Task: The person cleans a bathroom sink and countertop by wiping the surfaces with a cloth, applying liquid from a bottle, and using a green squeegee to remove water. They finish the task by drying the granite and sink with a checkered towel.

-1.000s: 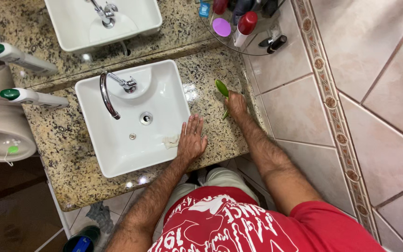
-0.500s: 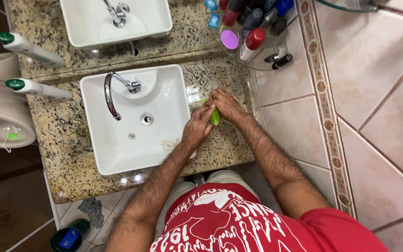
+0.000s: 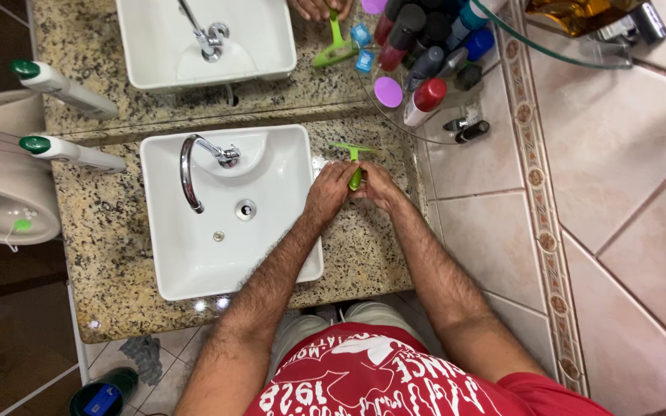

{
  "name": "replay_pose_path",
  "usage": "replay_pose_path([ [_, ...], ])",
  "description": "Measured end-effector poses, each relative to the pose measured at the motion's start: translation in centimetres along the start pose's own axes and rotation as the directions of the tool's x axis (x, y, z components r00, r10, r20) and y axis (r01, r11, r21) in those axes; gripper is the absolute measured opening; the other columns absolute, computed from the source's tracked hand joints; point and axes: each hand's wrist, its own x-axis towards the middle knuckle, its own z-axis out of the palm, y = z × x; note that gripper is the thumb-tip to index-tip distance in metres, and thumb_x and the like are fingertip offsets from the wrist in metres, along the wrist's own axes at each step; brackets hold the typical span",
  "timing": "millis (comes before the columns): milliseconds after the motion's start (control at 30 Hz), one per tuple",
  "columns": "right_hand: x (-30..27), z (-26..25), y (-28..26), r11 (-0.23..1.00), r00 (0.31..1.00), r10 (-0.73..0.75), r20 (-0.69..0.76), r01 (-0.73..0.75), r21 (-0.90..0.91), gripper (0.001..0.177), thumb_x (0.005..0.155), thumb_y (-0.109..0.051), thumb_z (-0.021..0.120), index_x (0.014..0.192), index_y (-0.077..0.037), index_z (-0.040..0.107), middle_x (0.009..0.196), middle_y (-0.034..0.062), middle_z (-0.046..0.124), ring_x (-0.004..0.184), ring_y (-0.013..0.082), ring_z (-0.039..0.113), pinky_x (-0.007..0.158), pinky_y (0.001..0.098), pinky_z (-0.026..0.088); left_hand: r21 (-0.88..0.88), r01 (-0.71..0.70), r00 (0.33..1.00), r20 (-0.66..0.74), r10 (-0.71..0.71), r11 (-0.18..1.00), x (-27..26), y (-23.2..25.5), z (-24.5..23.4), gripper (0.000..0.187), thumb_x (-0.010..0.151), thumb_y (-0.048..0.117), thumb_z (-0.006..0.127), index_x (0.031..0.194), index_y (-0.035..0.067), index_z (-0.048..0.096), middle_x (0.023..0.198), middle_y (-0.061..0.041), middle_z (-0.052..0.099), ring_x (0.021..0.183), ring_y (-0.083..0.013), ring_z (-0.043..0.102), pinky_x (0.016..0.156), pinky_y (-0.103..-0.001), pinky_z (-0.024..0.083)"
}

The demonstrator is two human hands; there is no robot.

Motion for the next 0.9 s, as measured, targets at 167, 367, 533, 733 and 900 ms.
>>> replay_pose_path([
  [167, 5.9, 2.2, -1.0, 0.993, 0.986, 0.012, -0.164, -0.031, -0.115, 0.036, 0.098, -0.037, 0.029, 0.101, -0.008, 0.050, 0.083, 0.0085, 0.055, 0.067, 0.0154, 0.055, 0.057, 0.0322, 0.051, 0.012, 0.159, 0.971, 0.179, -0.158, 0.987, -1.1, 0.3, -3.0, 0.063, 0.088, 0.015, 0.048, 0.143, 0.001, 0.019, 0.147, -0.019, 0.022, 0.137, -0.0332, 0.018, 0.113, -0.047, 0.014],
  [367, 14.1, 3.5, 2.3, 0.942, 0.947, -0.266, -0.178, 0.216, -0.257, 0.029, 0.097, -0.034, 0.038, 0.089, -0.008, 0.048, 0.061, 0.0025, 0.050, 0.043, 0.0129, 0.044, 0.036, 0.0289, 0.038, -0.047, 0.366, 0.921, 0.161, -0.355, 0.929, -3.3, 1.9, -4.1, 0.072, 0.090, 0.024, 0.043, 0.144, 0.000, 0.002, 0.151, -0.020, -0.004, 0.141, -0.0321, -0.001, 0.114, -0.047, 0.004],
  [533, 17.1, 2.9, 4.4, 0.711, 0.828, -0.530, -0.182, 0.317, -0.628, 0.038, 0.095, -0.037, 0.037, 0.095, -0.002, 0.053, 0.074, 0.0113, 0.058, 0.064, 0.0226, 0.057, 0.060, 0.0397, 0.046, -0.057, 0.398, 0.915, 0.095, -0.392, 0.916, -3.8, 2.1, -3.5, 0.075, 0.088, 0.021, 0.044, 0.144, -0.001, -0.001, 0.151, -0.021, -0.005, 0.141, -0.0333, -0.003, 0.115, -0.047, 0.002],
  [733, 7.3, 1.0, 9.3, 0.668, 0.934, -0.286, -0.215, 0.034, -0.744, 0.046, 0.099, -0.039, 0.027, 0.091, -0.002, 0.054, 0.080, 0.0159, 0.059, 0.074, 0.0285, 0.058, 0.071, 0.0439, 0.046, -0.086, 0.397, 0.917, 0.019, -0.397, 0.914, -4.1, 1.9, -3.0, 0.079, 0.085, 0.022, 0.049, 0.142, -0.003, 0.002, 0.150, -0.023, -0.004, 0.140, -0.0364, -0.003, 0.113, -0.049, 0.004],
  [900, -4.0, 1.4, 13.8, 0.807, 0.964, -0.080, -0.252, -0.085, -0.584, 0.035, 0.098, -0.038, 0.027, 0.096, -0.009, 0.047, 0.073, 0.0028, 0.048, 0.059, 0.0145, 0.046, 0.050, 0.0328, 0.043, -0.043, 0.395, 0.918, 0.044, -0.393, 0.918, -4.2, 1.5, -2.4, 0.079, 0.084, 0.024, 0.048, 0.143, -0.003, 0.003, 0.151, -0.021, -0.004, 0.141, -0.0348, -0.002, 0.114, -0.049, 0.005],
])
